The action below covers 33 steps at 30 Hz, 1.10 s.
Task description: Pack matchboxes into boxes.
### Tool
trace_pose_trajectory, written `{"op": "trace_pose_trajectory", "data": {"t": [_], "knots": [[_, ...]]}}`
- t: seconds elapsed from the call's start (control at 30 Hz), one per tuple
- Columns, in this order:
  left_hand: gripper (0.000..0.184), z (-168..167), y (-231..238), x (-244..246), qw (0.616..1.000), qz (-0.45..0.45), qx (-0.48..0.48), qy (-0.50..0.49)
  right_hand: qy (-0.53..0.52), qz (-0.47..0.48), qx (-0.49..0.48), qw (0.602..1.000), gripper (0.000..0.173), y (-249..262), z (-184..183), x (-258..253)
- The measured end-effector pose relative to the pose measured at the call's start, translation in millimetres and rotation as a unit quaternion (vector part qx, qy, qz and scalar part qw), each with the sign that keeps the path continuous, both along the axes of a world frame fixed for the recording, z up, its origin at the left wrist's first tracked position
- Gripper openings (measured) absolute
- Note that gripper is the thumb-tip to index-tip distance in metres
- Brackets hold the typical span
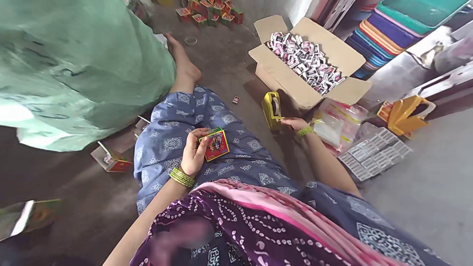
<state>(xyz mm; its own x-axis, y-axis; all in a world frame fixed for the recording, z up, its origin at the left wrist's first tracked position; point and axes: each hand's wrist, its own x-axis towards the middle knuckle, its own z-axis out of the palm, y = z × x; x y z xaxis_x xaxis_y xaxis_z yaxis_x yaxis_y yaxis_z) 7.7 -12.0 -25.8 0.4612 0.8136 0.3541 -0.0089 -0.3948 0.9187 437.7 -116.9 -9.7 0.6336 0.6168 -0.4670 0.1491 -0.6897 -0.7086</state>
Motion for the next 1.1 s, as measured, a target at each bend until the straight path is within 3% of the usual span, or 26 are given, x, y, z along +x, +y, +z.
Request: {"op": "trace_pose_trajectory", "data": {"t": [0.07, 0.17, 0.33, 0.43, 0.53, 0.6, 0.7, 0.83, 0.97, 1.1], "knots": [[0.032, 0.1, 0.2, 1.3, 1.000, 0.002, -0.003, 0.002, -0.008, 0.006, -0.031, 0.999, 0.041, -6.9, 10.9, -13.6], [0.033, -1.1, 0.8, 1.5, 1.000, 0.002, -0.002, 0.006, -0.014, -0.004, -0.040, 0.999, 0.045, -7.0, -6.4, -13.1], [0.032, 1.0, -0.5, -1.9, 1.000, 0.006, -0.004, 0.014, -0.087, 0.006, 0.002, 0.996, 0.033, -2.1, -30.4, -10.4], [0.033, 1.2, -0.5, -1.6, 1.000, 0.012, -0.005, 0.026, -0.178, 0.037, -0.073, 0.981, 0.030, 0.7, -26.9, -12.8], [0.030, 1.8, 0.7, -0.5, 1.000, 0.012, -0.008, 0.020, -0.194, 0.096, -0.153, 0.964, 0.035, 0.3, -19.5, -17.7], [0.029, 1.5, 1.1, 0.8, 1.000, 0.015, -0.010, 0.021, -0.151, 0.125, -0.090, 0.976, 0.032, 1.8, -19.9, -22.7], [0.028, 3.4, 1.5, 0.1, 0.999, 0.021, -0.025, 0.029, -0.037, 0.151, 0.103, 0.982, 0.025, 13.3, -5.5, -61.4], [0.029, 1.2, 6.8, 1.9, 0.999, 0.017, -0.035, 0.032, 0.145, 0.163, 0.263, 0.940, 0.030, 37.7, 32.8, -143.1], [0.031, -0.4, 5.6, 0.1, 0.998, 0.015, -0.055, 0.023, 0.228, 0.265, 0.297, 0.889, 0.030, 56.2, 53.9, -207.4], [0.035, 4.6, 1.9, -2.5, 0.998, 0.013, -0.054, 0.008, 0.232, 0.302, 0.264, 0.886, 0.023, 68.6, 53.9, -240.4]]}}
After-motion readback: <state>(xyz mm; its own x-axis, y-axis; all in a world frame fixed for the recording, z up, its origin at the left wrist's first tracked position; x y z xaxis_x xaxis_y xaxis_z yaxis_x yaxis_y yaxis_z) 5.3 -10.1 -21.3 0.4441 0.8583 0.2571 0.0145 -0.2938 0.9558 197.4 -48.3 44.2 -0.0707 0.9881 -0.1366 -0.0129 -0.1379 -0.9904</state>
